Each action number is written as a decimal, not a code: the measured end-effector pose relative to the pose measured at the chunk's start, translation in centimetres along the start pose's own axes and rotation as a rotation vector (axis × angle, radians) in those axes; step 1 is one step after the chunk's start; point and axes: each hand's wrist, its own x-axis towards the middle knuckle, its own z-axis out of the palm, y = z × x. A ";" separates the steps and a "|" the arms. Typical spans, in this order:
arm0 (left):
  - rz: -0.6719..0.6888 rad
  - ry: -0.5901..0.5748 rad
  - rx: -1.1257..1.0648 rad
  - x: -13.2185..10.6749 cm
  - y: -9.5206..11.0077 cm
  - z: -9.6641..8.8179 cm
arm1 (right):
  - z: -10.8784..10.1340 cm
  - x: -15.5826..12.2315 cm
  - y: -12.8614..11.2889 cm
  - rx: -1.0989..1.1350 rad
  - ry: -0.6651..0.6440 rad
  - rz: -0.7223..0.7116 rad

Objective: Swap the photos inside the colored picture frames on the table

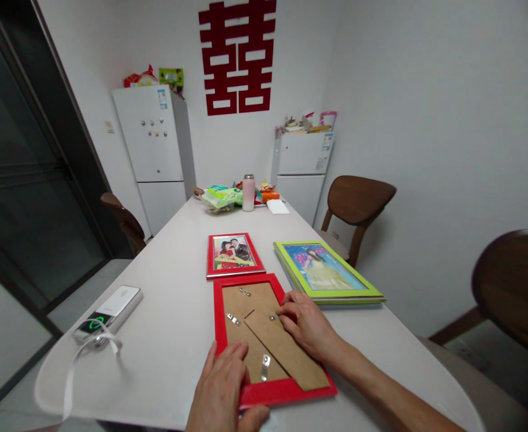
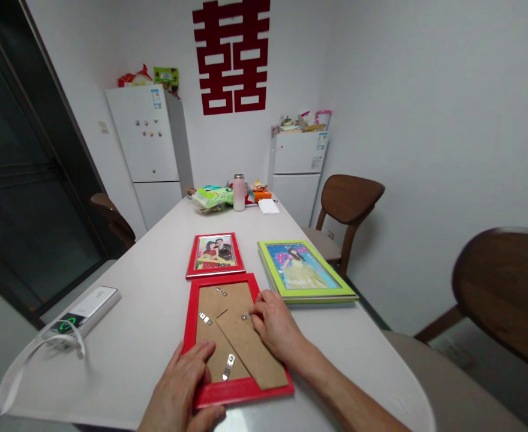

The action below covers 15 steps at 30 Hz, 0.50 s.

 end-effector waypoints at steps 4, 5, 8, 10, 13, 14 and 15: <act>-0.001 -0.022 0.001 0.0 0.1 -0.1 | -0.8 -1.3 -1.5 0.064 0.021 -0.054; -0.003 -0.027 0.000 0.0 0.1 -0.1 | -1.0 -1.8 -2.1 0.091 0.003 -0.093; 0.004 -0.006 -0.010 -0.1 0.1 0.1 | -1.7 -3.4 -4.0 0.136 -0.136 -0.238; 0.021 0.024 -0.015 -0.2 0.0 0.3 | -1.9 -4.2 -5.0 0.123 -0.219 -0.303; 0.050 0.057 -0.017 -0.3 -0.3 0.5 | -2.0 -4.6 -5.6 0.089 -0.267 -0.351; 0.053 0.063 -0.016 -0.4 -0.4 0.6 | -2.0 -4.6 -5.6 0.083 -0.277 -0.363; 0.053 0.067 -0.013 -0.4 -0.4 0.7 | -2.1 -4.7 -5.6 0.081 -0.288 -0.373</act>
